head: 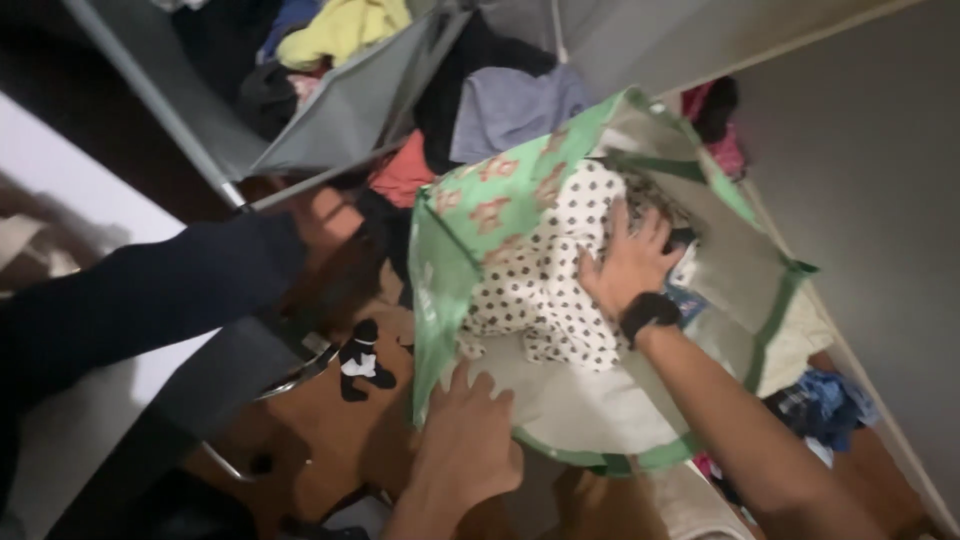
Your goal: Sort and fold various pieces of laundry on a bed and place them into bags or piles.
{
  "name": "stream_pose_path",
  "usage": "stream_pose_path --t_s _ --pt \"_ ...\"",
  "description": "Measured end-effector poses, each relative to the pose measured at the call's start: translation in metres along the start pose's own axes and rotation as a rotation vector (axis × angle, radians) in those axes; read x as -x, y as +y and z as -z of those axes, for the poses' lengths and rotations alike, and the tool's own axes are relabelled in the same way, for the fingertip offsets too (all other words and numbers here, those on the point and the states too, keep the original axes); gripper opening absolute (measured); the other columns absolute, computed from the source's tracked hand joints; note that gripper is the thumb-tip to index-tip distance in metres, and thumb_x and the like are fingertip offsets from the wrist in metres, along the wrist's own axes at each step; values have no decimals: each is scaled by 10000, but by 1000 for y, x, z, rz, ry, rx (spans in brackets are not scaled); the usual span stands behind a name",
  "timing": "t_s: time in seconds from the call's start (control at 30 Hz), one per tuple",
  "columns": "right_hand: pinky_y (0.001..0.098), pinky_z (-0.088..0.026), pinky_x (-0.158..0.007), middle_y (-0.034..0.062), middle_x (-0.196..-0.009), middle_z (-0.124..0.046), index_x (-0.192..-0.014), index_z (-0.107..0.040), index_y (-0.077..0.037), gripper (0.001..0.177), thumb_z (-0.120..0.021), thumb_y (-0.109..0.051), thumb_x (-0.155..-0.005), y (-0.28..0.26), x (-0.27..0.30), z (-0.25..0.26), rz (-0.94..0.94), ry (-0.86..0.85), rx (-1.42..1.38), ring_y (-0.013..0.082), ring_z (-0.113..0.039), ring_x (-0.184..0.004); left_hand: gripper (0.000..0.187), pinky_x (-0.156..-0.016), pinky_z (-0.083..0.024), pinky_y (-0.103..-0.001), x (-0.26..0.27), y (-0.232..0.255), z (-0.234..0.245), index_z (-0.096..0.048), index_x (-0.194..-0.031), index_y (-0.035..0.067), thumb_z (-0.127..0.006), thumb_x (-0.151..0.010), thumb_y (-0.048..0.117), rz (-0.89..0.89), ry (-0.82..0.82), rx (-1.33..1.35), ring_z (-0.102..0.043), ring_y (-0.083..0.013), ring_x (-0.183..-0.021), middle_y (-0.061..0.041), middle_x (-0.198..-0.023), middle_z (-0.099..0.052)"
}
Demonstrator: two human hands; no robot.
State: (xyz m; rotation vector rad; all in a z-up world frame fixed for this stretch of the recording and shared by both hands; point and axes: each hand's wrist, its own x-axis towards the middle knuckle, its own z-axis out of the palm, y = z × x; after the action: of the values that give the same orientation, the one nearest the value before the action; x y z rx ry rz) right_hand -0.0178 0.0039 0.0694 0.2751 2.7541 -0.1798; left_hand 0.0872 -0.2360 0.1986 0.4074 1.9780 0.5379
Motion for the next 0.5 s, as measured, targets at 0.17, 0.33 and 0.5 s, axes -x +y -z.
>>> stream_pose_path --t_s 0.17,0.33,0.5 --pt "758 -145 -1134 229 -1661 -56 -1616 -9 -116 1419 -749 -780 -604 39 -17 1 164 -390 17 494 -123 -1499 756 -1175 -212 -675 -49 76 -93 -661 -1169 -24 -737 -549 403 -300 434 -65 -569 -423 -1204 -229 -1173 -645" --pt "798 -89 -1096 266 -1696 111 -1622 120 -24 1704 -895 -787 -485 21 27 21 311 -632 491 501 67 -1550 602 -1016 -417 -552 -100 114 -173 -725 -1158 33 -680 -618 293 -150 770 -546 -690 -383 -1004 -178 -1119 -722" --pt "812 -194 -957 260 -1697 -18 -1654 -10 -123 1365 -881 -431 -649 90 18 -119 444 60 715 527 -65 -1503 154 -573 -531 -428 -87 99 -154 -648 -879 49 -669 -829 193 -266 417 95 -691 -296 -695 -125 -766 -684"
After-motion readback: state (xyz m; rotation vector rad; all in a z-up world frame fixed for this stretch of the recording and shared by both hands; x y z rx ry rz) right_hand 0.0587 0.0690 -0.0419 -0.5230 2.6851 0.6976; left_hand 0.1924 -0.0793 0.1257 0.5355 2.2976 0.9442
